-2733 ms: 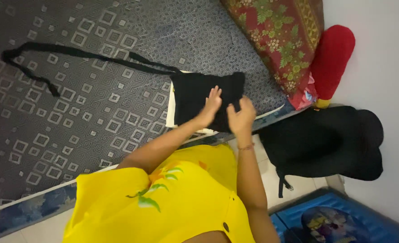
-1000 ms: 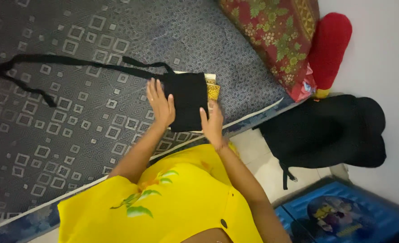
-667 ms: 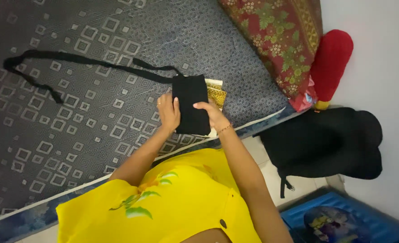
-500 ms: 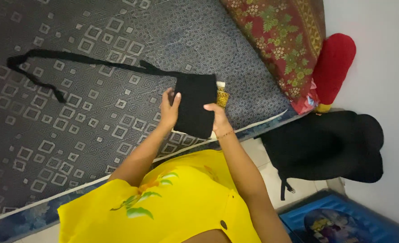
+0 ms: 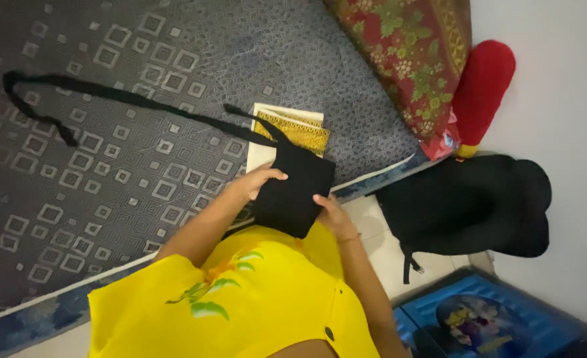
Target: Organizing clothes and a bag inside a plastic cabinet.
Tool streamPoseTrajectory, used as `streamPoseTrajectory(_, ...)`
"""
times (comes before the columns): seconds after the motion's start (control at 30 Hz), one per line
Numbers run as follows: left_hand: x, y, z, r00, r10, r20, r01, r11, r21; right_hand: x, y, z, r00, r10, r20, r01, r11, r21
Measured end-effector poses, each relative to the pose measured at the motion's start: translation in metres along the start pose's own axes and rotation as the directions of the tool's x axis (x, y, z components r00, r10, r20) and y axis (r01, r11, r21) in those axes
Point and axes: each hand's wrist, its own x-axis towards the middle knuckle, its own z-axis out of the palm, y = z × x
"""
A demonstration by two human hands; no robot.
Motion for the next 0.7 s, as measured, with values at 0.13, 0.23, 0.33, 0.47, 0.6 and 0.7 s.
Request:
streamPoseTrajectory(0.13,-0.010,0.001,0.005,0.995,-0.074,0.070,0.062,0.986,0.157,-0.011,-0.060,-0.022,0.987,0.027,0.158,0.024,0.948,-0.319)
streamPoseTrajectory(0.23,-0.006,0.007,0.016,0.974,-0.204,0.093,0.144,0.885,0.443,-0.003,-0.102,0.010,0.973,0.063,0.221,0.046,0.890,-0.454)
streamPoseTrajectory(0.33,-0.003,0.011,0.045,0.928,-0.365,0.080,0.217,0.701,0.679,0.006,-0.125,0.067,0.943,0.196,0.268,0.051,0.711,-0.701)
streamPoseTrajectory(0.47,0.007,0.003,0.062,0.874,-0.478,0.081,0.241,0.573,0.783,0.031,-0.127,0.120,0.871,0.410,0.271,0.089,0.411,-0.907)
streamPoseTrajectory(0.6,0.006,-0.011,0.062,0.877,-0.476,0.070,0.238,0.555,0.797,0.049,-0.125,0.140,0.851,0.488,0.197,-0.012,0.393,-0.920)
streamPoseTrajectory(0.7,0.004,-0.011,0.057,0.880,-0.460,0.118,0.217,0.611,0.762,0.062,-0.132,0.156,0.857,0.480,0.187,-0.018,0.391,-0.920)
